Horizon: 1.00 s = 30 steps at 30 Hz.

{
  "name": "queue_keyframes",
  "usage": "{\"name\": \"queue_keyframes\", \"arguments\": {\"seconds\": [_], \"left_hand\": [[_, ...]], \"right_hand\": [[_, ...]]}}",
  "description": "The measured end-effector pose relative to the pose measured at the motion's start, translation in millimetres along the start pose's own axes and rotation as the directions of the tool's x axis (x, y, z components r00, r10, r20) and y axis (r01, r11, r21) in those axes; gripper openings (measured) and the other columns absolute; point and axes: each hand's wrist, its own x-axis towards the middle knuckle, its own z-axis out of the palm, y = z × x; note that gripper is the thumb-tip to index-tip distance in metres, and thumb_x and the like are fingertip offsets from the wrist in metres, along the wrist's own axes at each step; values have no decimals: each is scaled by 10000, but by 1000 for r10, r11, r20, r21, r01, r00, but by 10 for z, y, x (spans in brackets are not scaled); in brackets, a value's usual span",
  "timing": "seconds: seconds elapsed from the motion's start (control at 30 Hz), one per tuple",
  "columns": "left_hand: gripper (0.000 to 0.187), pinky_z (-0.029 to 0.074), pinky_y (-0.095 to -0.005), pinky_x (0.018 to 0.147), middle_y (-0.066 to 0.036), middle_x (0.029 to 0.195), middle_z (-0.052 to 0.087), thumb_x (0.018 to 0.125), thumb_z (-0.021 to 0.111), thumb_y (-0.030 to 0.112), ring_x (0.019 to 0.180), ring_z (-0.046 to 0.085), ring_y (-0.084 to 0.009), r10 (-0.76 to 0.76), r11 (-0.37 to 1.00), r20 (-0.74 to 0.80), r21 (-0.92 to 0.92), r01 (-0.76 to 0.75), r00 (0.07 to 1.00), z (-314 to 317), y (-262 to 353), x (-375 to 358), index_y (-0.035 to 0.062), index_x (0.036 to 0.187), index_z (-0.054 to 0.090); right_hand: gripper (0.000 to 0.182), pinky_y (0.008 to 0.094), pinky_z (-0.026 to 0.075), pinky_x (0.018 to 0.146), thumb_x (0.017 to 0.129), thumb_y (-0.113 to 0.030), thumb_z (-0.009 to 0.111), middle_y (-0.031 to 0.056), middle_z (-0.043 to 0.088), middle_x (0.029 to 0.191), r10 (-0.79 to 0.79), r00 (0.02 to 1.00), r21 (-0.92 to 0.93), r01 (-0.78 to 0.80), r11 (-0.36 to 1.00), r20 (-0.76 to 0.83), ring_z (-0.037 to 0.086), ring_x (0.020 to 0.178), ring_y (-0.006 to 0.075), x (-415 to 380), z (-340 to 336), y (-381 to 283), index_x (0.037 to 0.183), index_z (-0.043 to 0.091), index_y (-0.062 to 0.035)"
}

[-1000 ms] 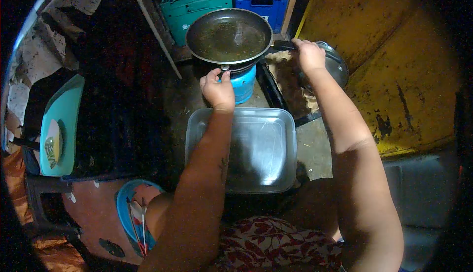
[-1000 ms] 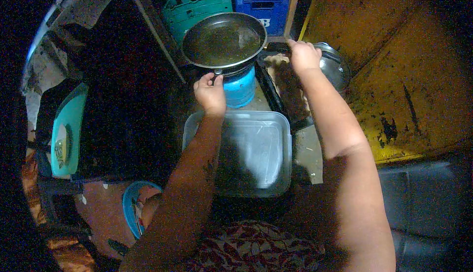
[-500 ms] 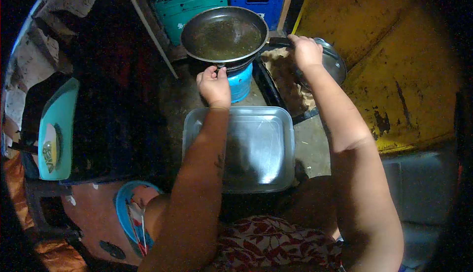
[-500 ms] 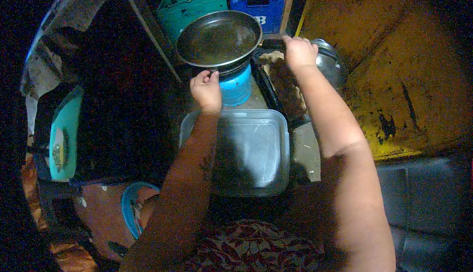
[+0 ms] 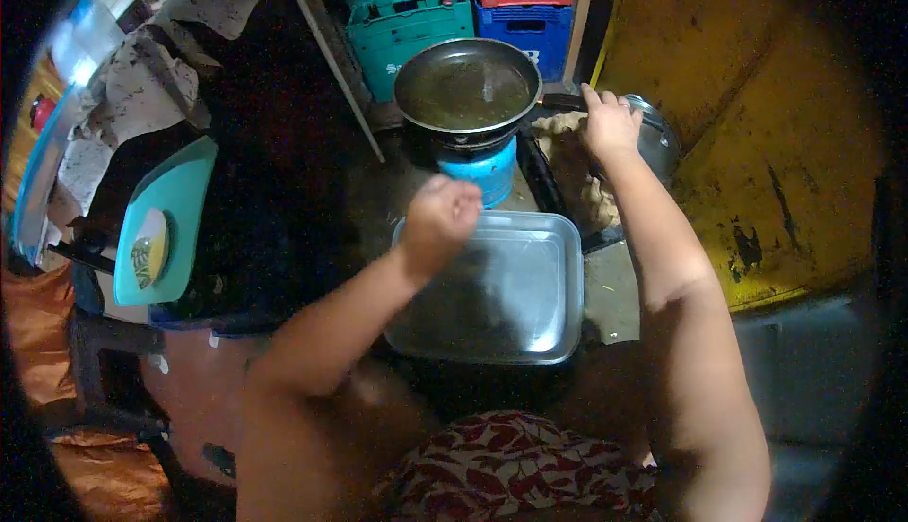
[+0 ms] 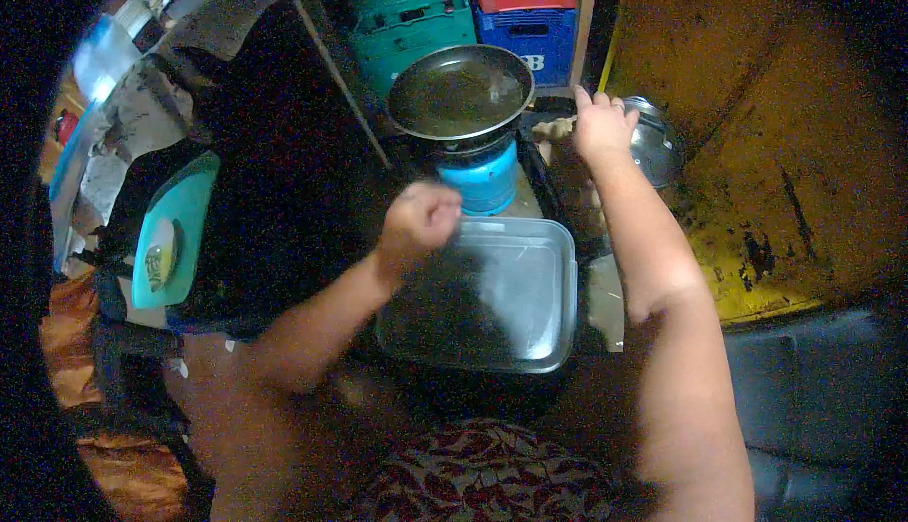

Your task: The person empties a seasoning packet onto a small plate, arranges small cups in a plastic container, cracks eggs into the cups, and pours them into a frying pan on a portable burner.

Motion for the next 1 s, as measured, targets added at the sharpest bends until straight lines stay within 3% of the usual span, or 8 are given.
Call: {"name": "queue_keyframes", "arguments": {"seconds": [0.07,0.23,0.37,0.43,0.5,0.67,0.8,1.0], "left_hand": [[170,522,-394,756,-141,942,663,796,683,86,836,635,-314,-77,984,393,176,7,916,-370,413,-177,46,962,686],[316,522,-411,800,-154,970,651,806,702,164,876,624,-369,48,994,428,-106,-3,903,-997,1234,-725,68,1103,651],[377,512,-407,845,-173,1040,639,818,704,188,964,612,-367,-132,984,468,-48,174,874,-1118,1068,-1105,69,1167,625],[386,512,-405,828,-171,1047,636,818,714,189,955,614,-361,-138,985,405,149,84,904,-1156,987,-1194,68,1172,620],[418,500,-415,902,-135,1124,648,776,770,187,1011,622,-335,-71,997,330,3,75,941,-1194,933,-1112,107,1167,648],[346,517,-317,802,-70,1053,653,810,741,102,903,623,-159,-344,926,-41,-183,332,938,-1684,1055,-1080,50,1135,635],[223,502,-254,687,-45,921,658,808,747,123,755,604,-104,-512,855,-418,-330,400,750,-2407,1072,-1454,37,1000,672],[168,473,-308,594,-92,701,631,798,713,140,673,591,-115,-467,585,-726,173,792,504,-3496,534,-3022,0,784,622]], "right_hand": [[639,552,348,1023,801,-146,634,92,551,1270,1,1000,27,-2,1000,20,494,1232,298,-60,-80,15,1405,449,-243],[658,555,329,1036,745,-115,681,68,532,1302,-144,977,-9,144,989,-155,468,1246,299,-273,-212,107,1363,483,-225],[534,555,325,1036,706,-114,703,66,548,1259,-343,873,75,390,918,-348,469,1228,309,-683,-537,46,1219,572,-185],[515,544,326,1041,675,-105,713,71,550,1247,-436,805,98,511,854,-402,459,1236,311,-898,-644,-11,1169,593,-182],[507,501,342,1038,656,-102,712,91,548,1249,-497,762,173,603,779,-416,463,1227,329,-1123,-779,-81,1148,602,-151],[382,472,385,1011,686,-38,695,131,548,1261,-624,694,305,719,624,-360,481,1197,375,-1694,-1032,-306,1058,619,-73],[201,454,393,1000,779,-47,691,141,556,1239,-687,635,262,772,579,-353,494,1171,381,-1779,-950,-249,958,605,-15],[244,447,400,986,801,-103,708,160,562,1204,-704,667,297,742,601,-243,502,1136,379,-1775,-665,-150,1000,608,-6]]}}
